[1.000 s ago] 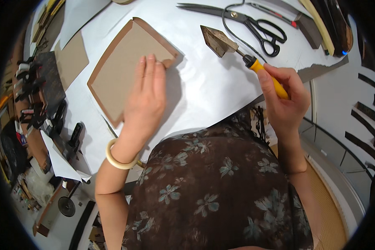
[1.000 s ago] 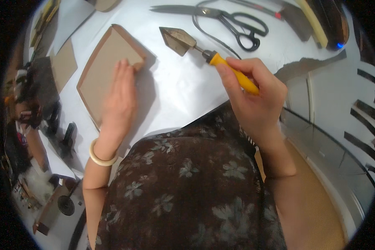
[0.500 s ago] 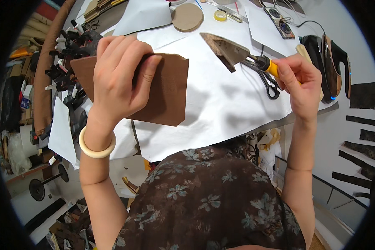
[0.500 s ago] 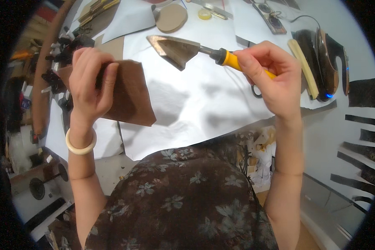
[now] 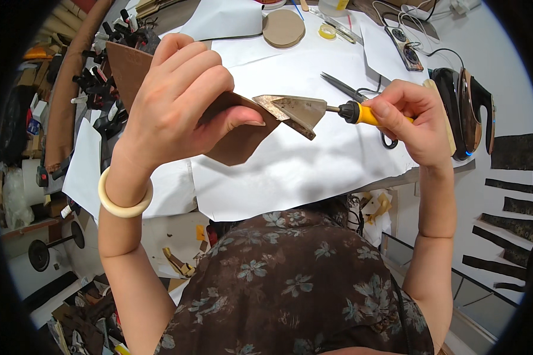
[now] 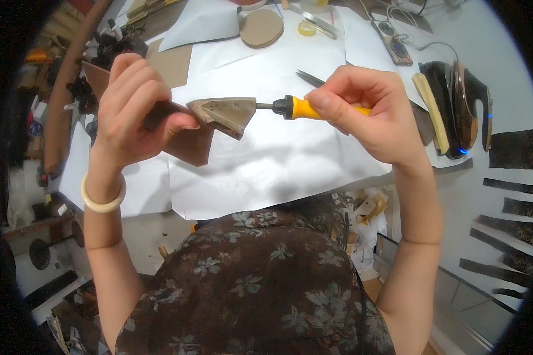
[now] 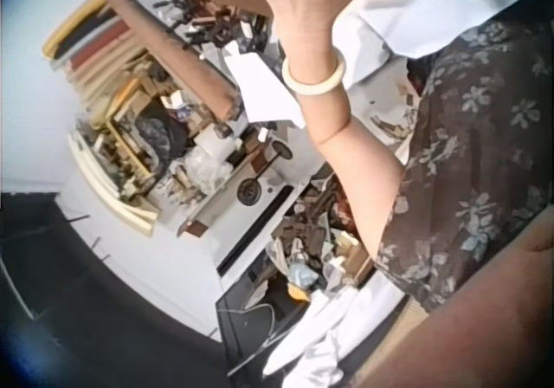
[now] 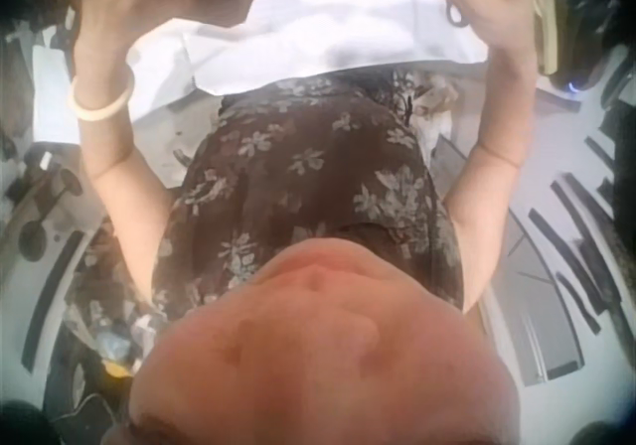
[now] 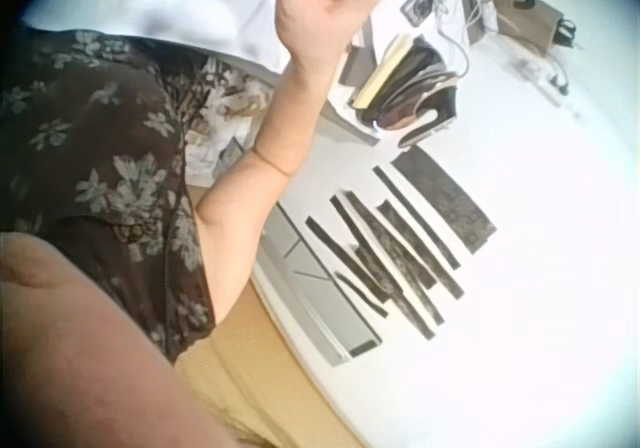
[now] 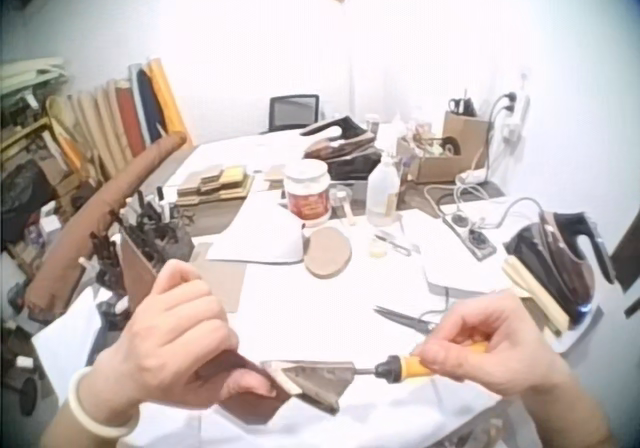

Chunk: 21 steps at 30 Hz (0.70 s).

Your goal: The person uses a heated tool to burn a decorative pattern onto the edges of a brown leather piece. They then use an iron to press the edges flat and apply a substance to the surface with a brush.

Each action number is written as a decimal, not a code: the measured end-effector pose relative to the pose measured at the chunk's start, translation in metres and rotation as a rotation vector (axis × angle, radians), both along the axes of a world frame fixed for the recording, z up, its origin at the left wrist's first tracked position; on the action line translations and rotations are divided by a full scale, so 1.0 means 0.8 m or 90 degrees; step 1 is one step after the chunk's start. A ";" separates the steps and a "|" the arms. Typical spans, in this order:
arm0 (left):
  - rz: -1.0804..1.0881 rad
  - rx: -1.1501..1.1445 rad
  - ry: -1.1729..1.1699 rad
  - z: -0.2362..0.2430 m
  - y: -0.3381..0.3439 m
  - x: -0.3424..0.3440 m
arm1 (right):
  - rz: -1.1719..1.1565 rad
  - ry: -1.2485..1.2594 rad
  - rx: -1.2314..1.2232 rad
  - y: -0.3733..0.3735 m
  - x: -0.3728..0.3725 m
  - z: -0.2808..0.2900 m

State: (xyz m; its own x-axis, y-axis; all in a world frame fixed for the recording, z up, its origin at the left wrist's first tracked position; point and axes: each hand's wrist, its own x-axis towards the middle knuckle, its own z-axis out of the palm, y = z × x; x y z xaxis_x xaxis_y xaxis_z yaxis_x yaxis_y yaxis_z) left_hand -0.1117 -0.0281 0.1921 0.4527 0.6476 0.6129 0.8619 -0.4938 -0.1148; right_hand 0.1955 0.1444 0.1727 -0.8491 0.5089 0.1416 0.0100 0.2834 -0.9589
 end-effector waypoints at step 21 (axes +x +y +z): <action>-0.055 0.015 0.002 -0.006 -0.006 -0.010 | 0.005 -0.109 -0.019 -0.008 -0.007 0.017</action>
